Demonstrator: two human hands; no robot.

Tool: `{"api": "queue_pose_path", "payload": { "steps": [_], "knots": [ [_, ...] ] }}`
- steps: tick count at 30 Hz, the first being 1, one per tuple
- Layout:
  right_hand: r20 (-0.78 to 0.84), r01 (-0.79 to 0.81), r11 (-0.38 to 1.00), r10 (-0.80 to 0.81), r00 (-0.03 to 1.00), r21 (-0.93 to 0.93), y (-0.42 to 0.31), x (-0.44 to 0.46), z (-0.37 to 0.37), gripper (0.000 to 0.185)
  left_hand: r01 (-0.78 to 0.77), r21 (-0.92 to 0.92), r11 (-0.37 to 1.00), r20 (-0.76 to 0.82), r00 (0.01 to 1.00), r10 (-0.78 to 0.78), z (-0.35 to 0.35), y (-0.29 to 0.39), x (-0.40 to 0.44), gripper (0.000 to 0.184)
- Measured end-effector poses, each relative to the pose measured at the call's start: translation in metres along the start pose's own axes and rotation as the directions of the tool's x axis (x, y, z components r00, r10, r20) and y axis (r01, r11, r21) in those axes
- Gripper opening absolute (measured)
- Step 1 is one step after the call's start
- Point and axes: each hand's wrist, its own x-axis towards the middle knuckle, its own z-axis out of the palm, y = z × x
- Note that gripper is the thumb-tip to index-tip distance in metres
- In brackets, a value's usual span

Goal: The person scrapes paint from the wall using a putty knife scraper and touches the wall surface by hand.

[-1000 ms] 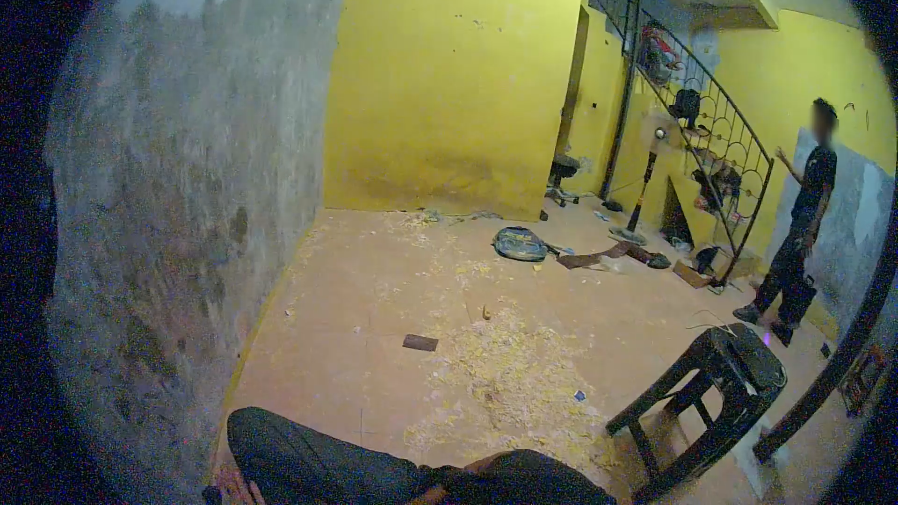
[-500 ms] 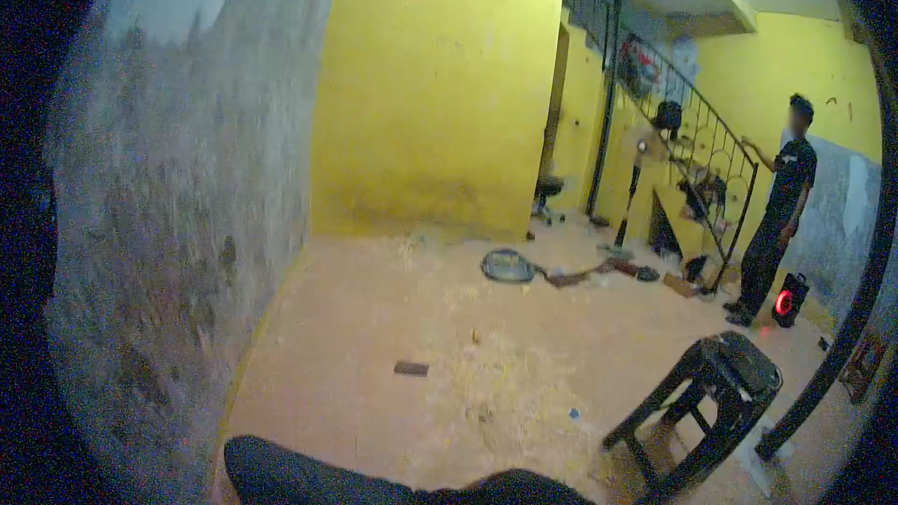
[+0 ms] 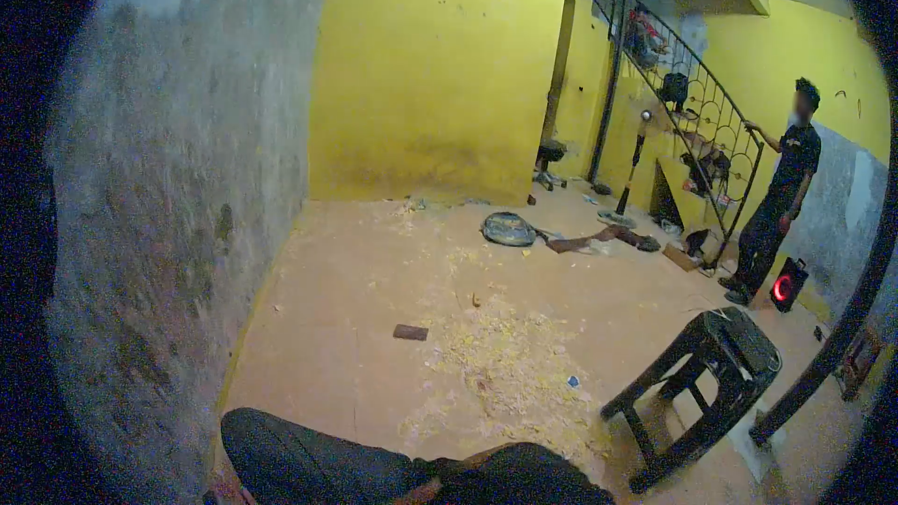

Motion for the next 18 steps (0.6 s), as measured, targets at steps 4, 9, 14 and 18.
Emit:
{"api": "queue_pose_path", "payload": {
  "steps": [4, 9, 14, 18],
  "knots": [
    [-0.879, 0.325, 0.888, -0.410, 0.243, -0.325, -0.054, -0.047, -0.187, 0.038, -0.047, 0.068, 0.997, -0.117, 0.992, 0.055, -0.012, 0.007, 0.008, 0.087],
    [-0.266, 0.130, 0.299, -0.477, -0.837, -0.945, -0.180, -0.236, -0.263, 0.040, 0.028, -0.022, 0.999, 0.186, 0.982, -0.023, -0.030, 0.013, 0.013, 0.092],
    [-0.682, 0.508, 0.462, -0.573, -0.455, -0.727, -0.127, -0.169, -0.222, 0.041, 0.052, -0.109, 0.993, 0.082, 0.996, -0.043, -0.016, 0.007, 0.012, 0.088],
    [-0.769, 0.470, 0.873, -0.390, 0.507, -0.133, -0.040, -0.063, -0.100, 0.034, 0.078, 0.062, 0.995, 0.102, 0.991, -0.084, -0.017, -0.006, 0.007, 0.085]
  ]
}}
